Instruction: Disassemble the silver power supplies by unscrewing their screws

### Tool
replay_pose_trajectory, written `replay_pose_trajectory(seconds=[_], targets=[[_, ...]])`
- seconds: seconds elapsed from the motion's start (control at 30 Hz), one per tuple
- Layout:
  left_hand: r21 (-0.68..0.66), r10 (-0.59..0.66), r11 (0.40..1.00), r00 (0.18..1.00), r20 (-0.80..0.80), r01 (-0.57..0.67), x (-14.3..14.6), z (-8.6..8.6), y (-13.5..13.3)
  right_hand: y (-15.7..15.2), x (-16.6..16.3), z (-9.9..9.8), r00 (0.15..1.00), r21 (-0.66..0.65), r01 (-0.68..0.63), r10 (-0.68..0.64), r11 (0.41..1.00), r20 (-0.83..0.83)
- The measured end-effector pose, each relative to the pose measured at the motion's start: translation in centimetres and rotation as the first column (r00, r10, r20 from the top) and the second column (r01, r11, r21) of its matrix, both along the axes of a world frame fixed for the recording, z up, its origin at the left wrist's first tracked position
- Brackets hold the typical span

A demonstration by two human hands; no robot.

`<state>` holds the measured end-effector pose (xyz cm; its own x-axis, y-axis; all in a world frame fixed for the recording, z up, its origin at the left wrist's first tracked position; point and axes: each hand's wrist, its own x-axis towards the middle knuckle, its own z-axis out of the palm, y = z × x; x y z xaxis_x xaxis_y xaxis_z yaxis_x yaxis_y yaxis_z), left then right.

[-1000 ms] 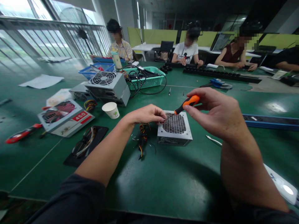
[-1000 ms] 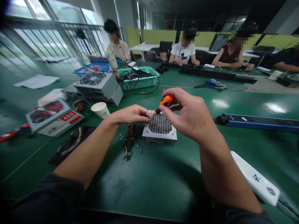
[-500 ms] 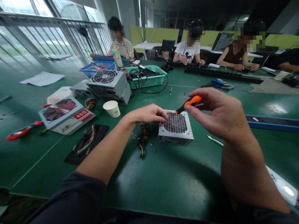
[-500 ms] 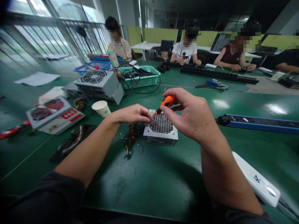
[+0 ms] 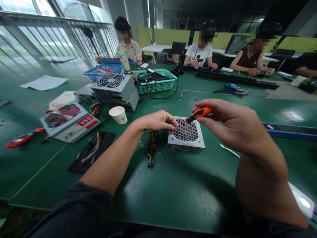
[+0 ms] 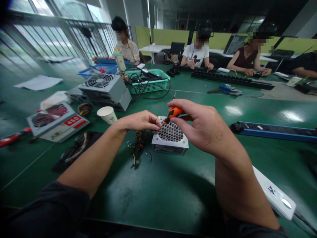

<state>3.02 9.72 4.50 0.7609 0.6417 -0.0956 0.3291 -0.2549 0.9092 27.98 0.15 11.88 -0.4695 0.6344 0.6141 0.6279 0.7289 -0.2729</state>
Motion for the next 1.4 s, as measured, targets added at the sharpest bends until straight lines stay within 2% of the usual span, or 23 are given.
replay_pose_trajectory(seconds=[0.2, 0.37, 0.5, 0.63, 0.97, 1.2, 1.4], targets=[[-0.004, -0.021, 1.000, 1.000, 0.010, 0.021, 0.0, 0.0, -0.1, -0.1, -0.2, 0.2, 0.999, 0.057, 0.051, -0.050, 0.997, -0.015], [0.014, -0.095, 0.995, 0.995, -0.029, 0.095, -0.3, 0.1, 0.1, -0.2, -0.5, 0.2, 1.000, 0.063, 0.003, -0.002, 0.998, -0.012], [0.114, -0.172, 0.976, 0.976, -0.132, 0.188, -0.5, 0.2, 0.1, 0.2, -1.5, -0.7, 0.997, 0.024, -0.032, 0.033, 0.999, -0.067], [0.222, -0.231, 0.939, 0.959, -0.164, 0.264, -0.3, 0.1, 0.1, 0.7, -2.4, -1.6, 0.993, 0.018, -0.036, 0.038, 0.999, -0.112], [0.231, -0.215, 0.933, 0.943, -0.255, 0.275, 0.0, -0.3, 0.0, 1.1, -2.6, -2.4, 0.996, 0.007, -0.056, 0.056, 0.998, -0.065], [0.219, -0.184, 0.948, 0.958, -0.222, 0.233, 0.0, -0.1, -0.2, 0.5, -3.3, -2.0, 0.995, -0.076, -0.085, 0.080, 0.994, -0.058], [0.236, -0.153, 0.951, 0.966, -0.209, 0.202, -0.1, -0.5, -0.1, 0.7, -4.4, -1.5, 0.988, -0.017, -0.155, 0.155, 0.988, 0.007]])
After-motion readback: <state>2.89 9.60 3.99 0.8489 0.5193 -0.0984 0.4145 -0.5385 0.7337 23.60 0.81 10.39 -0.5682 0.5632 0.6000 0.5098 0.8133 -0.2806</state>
